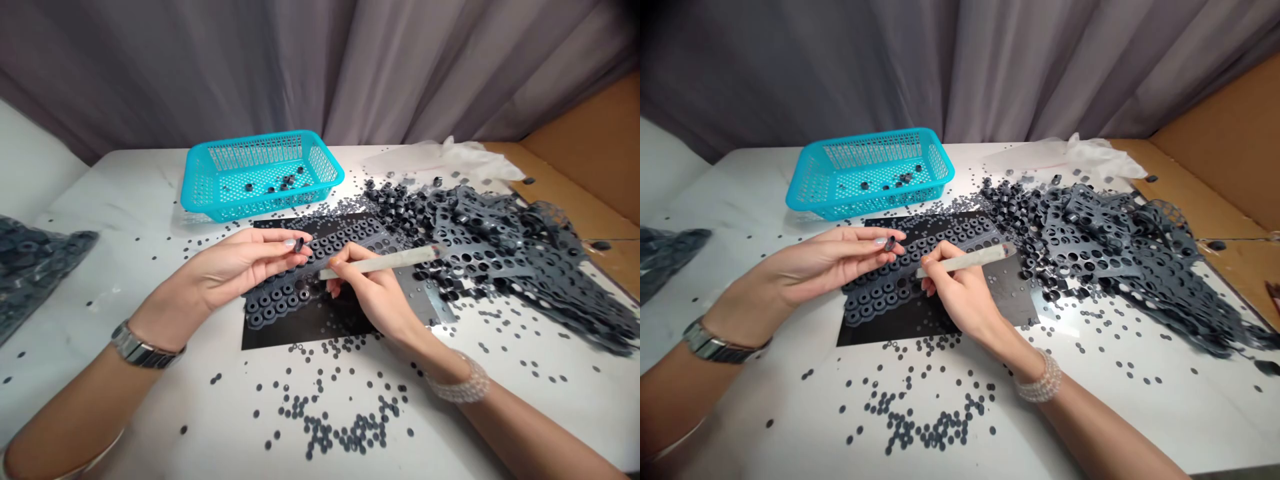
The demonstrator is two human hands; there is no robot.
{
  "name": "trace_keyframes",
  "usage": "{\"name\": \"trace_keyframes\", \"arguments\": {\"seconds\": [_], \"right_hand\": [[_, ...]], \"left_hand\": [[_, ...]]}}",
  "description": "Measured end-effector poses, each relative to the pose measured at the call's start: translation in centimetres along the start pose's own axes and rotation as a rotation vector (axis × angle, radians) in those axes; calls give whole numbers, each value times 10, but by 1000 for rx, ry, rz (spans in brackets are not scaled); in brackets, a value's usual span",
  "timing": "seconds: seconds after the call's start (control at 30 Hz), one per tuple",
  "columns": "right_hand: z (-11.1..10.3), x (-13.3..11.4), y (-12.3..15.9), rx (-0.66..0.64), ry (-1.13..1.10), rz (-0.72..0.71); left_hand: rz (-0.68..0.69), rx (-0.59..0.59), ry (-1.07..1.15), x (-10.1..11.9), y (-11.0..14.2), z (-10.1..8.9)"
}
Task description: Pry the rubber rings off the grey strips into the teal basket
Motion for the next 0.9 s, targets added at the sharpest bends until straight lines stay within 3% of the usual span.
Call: {"name": "trace_keyframes", "arguments": {"seconds": [0.27,0.4,0.57,0.67,0.9], "right_hand": [[4,2,4,-48,26,49],[6,2,7,-98,153,43],[5,0,7,-81,233,-8],[3,0,7,-81,256,-30],[6,2,7,-148,345,-74]], "left_hand": [[70,23,-34,7,2,4],[160,153,-462,7,2,6],[283,131,-1186,-3,11,26],[308,85,-1318,-8,15,34],[301,56,-1388,-12,18,41]]}}
Point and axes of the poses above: each hand's wrist, its own y-axis away from the middle knuckle, its own z-axis out of the palm, x = y × z, the point moved 2 cm from there along -y, towards the middle knuckle, and after that the axes turned 9 degrees about -y, right-handed, at the moved point
